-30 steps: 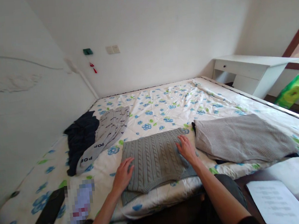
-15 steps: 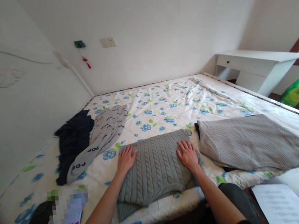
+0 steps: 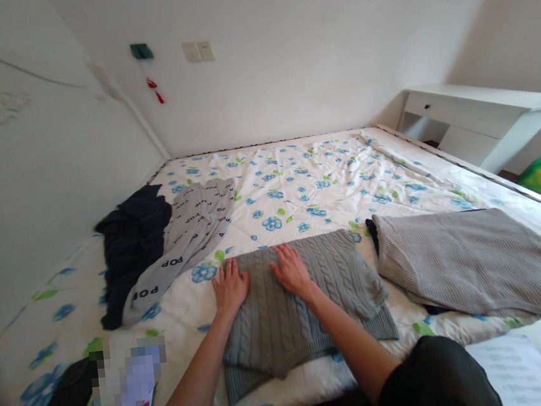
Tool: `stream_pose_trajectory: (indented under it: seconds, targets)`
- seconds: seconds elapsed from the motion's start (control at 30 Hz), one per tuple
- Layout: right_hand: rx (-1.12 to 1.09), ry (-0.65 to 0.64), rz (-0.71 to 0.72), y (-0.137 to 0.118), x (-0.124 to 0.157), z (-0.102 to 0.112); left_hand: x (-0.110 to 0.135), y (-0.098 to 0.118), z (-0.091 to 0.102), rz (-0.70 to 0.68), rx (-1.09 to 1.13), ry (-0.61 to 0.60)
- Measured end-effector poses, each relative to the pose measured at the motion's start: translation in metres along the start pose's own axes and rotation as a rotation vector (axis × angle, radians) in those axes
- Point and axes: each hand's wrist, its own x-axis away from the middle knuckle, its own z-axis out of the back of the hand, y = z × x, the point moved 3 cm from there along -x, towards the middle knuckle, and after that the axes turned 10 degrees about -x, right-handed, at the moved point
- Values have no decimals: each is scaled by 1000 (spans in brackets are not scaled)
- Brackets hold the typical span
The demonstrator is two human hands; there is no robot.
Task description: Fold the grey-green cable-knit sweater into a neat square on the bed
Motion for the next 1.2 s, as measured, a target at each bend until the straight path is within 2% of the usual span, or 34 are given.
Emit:
stream_pose_trajectory:
  seconds: [0.07, 0.13, 0.2, 0.3, 0.43, 0.6, 0.83, 1.07, 1.2]
  targets:
    - [-7, -127, 67, -38, -27, -36, 3, -3, -1, 0, 14, -17]
    - [8, -201, 51, -61, -44, -64, 5, -6, -4, -3, 24, -38]
    - [20, -228, 14, -67, -52, -81, 6, -9, -7, -5, 35, -49]
    - [34, -236, 4, -54, -51, -82, 4, -10, -11, -6, 51, -32]
    - [82, -230, -43, -13, -41, -54, 2, -6, -10, 16, 74, -7]
    - [162, -190, -125, 42, -27, -7, 1, -2, -1, 20, 14, -37]
    - [267, -144, -258, 115, -11, 43, 1, 2, 8, 22, -42, -49]
    - [308, -125, -460, 194, 9, 100, -1, 3, 6, 47, -20, -67]
    - [279, -122, -553, 222, 19, 120, -3, 3, 6, 48, -27, -82]
